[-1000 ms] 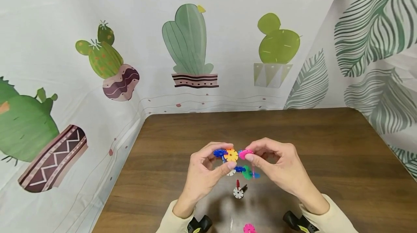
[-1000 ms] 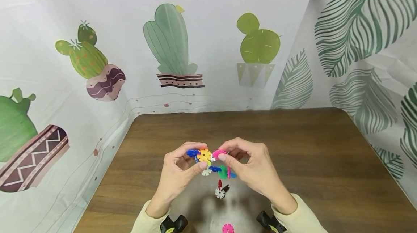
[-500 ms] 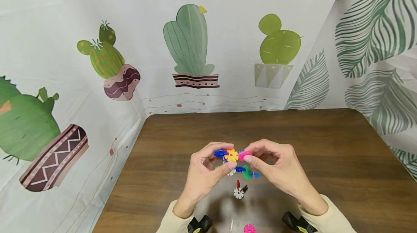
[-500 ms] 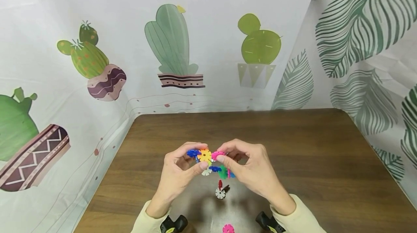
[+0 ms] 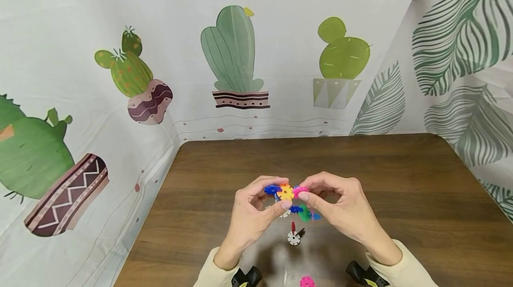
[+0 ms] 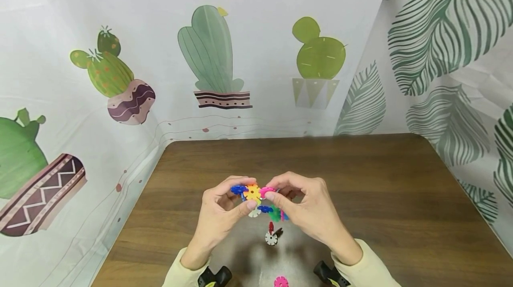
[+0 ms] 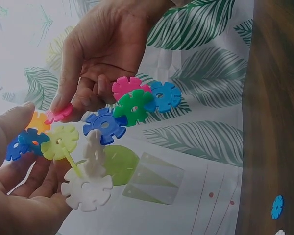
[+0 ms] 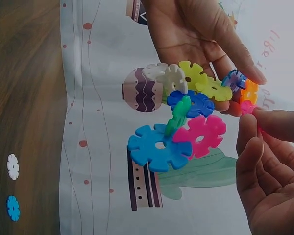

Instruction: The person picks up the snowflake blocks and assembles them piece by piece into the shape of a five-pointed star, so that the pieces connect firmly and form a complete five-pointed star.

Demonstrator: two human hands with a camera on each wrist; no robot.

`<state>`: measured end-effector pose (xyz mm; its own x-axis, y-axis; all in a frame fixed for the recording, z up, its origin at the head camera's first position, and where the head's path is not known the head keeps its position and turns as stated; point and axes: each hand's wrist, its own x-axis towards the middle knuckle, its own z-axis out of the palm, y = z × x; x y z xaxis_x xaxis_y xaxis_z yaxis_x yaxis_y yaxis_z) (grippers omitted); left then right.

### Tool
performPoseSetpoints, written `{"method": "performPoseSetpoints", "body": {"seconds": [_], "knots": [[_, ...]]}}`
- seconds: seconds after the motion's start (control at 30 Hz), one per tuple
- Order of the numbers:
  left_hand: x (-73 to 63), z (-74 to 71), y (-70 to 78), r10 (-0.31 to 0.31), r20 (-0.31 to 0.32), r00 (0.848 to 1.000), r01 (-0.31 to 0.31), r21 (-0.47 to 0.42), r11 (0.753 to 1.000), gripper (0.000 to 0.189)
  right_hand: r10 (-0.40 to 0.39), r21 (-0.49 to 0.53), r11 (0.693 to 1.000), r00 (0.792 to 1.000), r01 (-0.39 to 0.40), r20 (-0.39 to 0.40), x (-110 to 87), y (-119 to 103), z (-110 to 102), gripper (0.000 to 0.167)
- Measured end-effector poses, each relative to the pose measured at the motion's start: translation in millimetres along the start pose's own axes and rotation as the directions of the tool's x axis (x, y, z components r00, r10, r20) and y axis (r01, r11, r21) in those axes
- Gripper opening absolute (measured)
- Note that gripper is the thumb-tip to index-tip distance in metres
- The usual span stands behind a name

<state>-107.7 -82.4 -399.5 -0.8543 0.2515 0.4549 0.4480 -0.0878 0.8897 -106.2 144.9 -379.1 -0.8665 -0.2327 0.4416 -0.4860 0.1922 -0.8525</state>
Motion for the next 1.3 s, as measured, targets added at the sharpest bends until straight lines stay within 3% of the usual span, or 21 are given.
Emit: {"method": "performPoseSetpoints", "body": {"seconds": [0.63,1.03,1.3], "knots": [[-0.4,5.5,-3.4,0.078,-0.037,0.996,-0.080,-0.055,0.995,0.036,-0.002,0.062,0.998,1.000,0.002,-0.001,0.2,0.8,0.7,0.026],[0.4,5.2,-6.9,0.021,-0.004,1.000,-0.022,-0.075,0.997,0.034,0.005,0.108,0.994,0.999,-0.010,0.046,1.0,2.2,-4.8,0.024],[-0.2,6.5,-9.6,0.014,0.012,1.000,-0.013,-0.089,0.996,0.035,-0.006,0.104,0.995,0.998,0.000,0.057,0.7,3.9,-6.0,0.021]]}}
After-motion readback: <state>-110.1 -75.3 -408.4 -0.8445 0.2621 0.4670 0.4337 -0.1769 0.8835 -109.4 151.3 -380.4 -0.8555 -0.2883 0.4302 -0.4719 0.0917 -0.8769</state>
